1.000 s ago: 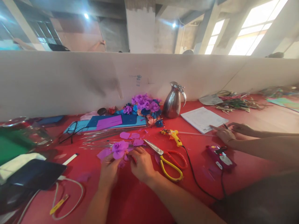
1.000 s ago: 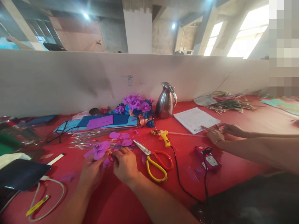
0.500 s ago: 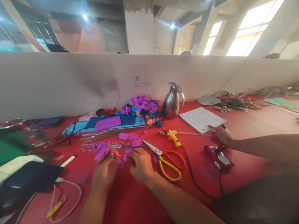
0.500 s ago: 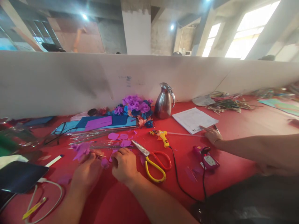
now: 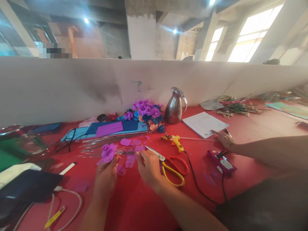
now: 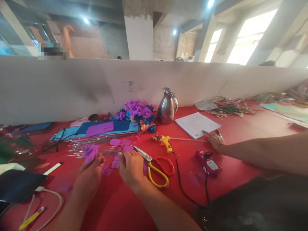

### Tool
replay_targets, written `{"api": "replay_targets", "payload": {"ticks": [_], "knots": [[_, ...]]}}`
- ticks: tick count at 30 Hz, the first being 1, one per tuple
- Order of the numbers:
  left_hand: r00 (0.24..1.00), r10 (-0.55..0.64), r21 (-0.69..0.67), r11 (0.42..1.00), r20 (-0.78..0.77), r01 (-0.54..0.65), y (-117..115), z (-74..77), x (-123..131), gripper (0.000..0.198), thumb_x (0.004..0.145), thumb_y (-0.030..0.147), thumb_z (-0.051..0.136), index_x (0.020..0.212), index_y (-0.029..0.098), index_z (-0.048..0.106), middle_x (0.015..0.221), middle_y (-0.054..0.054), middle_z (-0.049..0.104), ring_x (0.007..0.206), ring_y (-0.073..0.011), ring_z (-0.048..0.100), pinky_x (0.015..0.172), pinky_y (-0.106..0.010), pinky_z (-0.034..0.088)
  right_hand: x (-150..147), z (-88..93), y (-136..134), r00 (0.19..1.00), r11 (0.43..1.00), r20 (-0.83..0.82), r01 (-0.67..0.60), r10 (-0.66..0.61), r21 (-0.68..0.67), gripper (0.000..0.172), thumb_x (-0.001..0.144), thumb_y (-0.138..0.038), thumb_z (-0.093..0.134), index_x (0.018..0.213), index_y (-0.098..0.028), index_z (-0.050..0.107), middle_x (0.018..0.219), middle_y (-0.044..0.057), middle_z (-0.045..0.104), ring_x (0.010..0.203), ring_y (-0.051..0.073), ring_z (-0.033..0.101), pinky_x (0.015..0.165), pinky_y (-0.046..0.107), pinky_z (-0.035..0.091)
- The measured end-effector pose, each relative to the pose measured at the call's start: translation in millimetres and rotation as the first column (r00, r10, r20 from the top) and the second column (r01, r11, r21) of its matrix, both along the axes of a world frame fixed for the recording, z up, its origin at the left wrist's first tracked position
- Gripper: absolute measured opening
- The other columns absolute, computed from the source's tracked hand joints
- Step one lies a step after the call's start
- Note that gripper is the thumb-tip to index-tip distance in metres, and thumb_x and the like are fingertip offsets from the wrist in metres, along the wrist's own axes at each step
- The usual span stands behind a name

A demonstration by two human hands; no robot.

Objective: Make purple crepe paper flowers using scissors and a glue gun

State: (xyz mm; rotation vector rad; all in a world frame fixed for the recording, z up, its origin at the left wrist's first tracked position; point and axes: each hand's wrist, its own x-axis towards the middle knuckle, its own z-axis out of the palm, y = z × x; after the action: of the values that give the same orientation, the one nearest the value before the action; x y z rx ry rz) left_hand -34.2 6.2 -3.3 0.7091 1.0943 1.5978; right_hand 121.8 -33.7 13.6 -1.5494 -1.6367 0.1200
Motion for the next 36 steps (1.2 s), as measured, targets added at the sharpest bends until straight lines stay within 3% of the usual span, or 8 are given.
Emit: {"api": "replay_targets", "payload": {"ticks": [3, 9, 13, 16, 21, 27, 36], "knots": [[0.999, 0.005, -0.047, 0.999, 0.035, -0.004, 0, 6.8, 9, 0.023, 0.044, 0.018, 0.086, 0.062, 0.018, 0.072, 0.064, 0.001, 0.071, 0.064, -0.0115, 0.064, 0.064, -0.021, 0.053, 8, 8.9, -4, 0.999, 0.999, 0.046, -0.005, 0.007, -0.047, 0.031, 0.095, -0.020, 0.044, 0.069, -0.020, 0.059, 0.067, 0.003, 0.066, 0.067, 0.015, 0.061, 0.063, 0.024, 0.037], [0.998, -0.050, 0.067, 0.996, -0.037, 0.053, -4, 12.7, 13, 0.020, 0.046, 0.021, 0.084, 0.062, 0.019, 0.072, 0.064, 0.000, 0.070, 0.066, -0.0165, 0.065, 0.066, -0.030, 0.055, 40, 20.3, -16, 0.999, 0.988, 0.037, -0.001, 0.007, -0.152, 0.022, 0.090, -0.012, 0.046, 0.084, -0.020, 0.065, 0.084, 0.006, 0.072, 0.081, 0.019, 0.065, 0.070, 0.025, 0.042], [0.998, -0.058, 0.072, 0.996, -0.019, 0.059, -2, 9.8, 11, 0.021, 0.043, 0.021, 0.086, 0.059, 0.019, 0.072, 0.063, -0.001, 0.070, 0.066, -0.0158, 0.065, 0.069, -0.030, 0.056, 55, 33.3, -27, 1.000, 0.993, 0.026, -0.011, 0.014, -0.115, 0.033, 0.084, -0.005, 0.048, 0.110, -0.021, 0.062, 0.100, 0.006, 0.070, 0.093, 0.020, 0.063, 0.082, 0.029, 0.046], [0.999, -0.054, 0.065, 0.996, 0.001, 0.054, -1, 7.8, 10, 0.024, 0.042, 0.020, 0.087, 0.061, 0.019, 0.074, 0.065, -0.001, 0.072, 0.066, -0.0150, 0.065, 0.069, -0.030, 0.056, 59, 43.6, -35, 0.998, 0.988, 0.063, -0.018, 0.028, -0.151, 0.040, 0.081, -0.006, 0.053, 0.117, -0.021, 0.059, 0.106, 0.007, 0.068, 0.098, 0.022, 0.061, 0.086, 0.034, 0.046], [0.998, -0.060, 0.089, 0.994, -0.005, 0.060, -2, 9.7, 12, 0.025, 0.042, 0.019, 0.087, 0.064, 0.019, 0.074, 0.067, -0.001, 0.073, 0.068, -0.0167, 0.066, 0.068, -0.031, 0.057, 65, 50.3, -41, 0.988, 0.985, 0.151, 0.060, -0.036, -0.160, 0.034, 0.085, -0.013, 0.055, 0.117, -0.023, 0.060, 0.107, 0.008, 0.068, 0.105, 0.025, 0.058, 0.090, 0.039, 0.043], [0.995, -0.084, 0.117, 0.989, -0.050, 0.090, -3, 8.9, 13, 0.023, 0.043, 0.015, 0.085, 0.060, 0.019, 0.071, 0.063, 0.000, 0.070, 0.076, -0.0194, 0.068, 0.071, -0.029, 0.057, 67, 50.8, -42, 0.976, 0.968, 0.214, 0.091, -0.040, -0.236, 0.026, 0.086, -0.014, 0.057, 0.109, -0.023, 0.064, 0.105, 0.008, 0.070, 0.100, 0.027, 0.059, 0.083, 0.039, 0.041], [0.999, -0.034, 0.077, 0.996, -0.031, 0.037, -5, 14.7, 15, 0.025, 0.041, 0.017, 0.086, 0.060, 0.021, 0.070, 0.064, 0.002, 0.070, 0.065, -0.0166, 0.065, 0.065, -0.029, 0.057, 66, 45.9, -44, 0.978, 0.962, 0.207, 0.075, -0.020, -0.262, 0.017, 0.087, -0.016, 0.057, 0.098, -0.021, 0.069, 0.094, 0.007, 0.071, 0.092, 0.026, 0.060, 0.077, 0.036, 0.040]]}}
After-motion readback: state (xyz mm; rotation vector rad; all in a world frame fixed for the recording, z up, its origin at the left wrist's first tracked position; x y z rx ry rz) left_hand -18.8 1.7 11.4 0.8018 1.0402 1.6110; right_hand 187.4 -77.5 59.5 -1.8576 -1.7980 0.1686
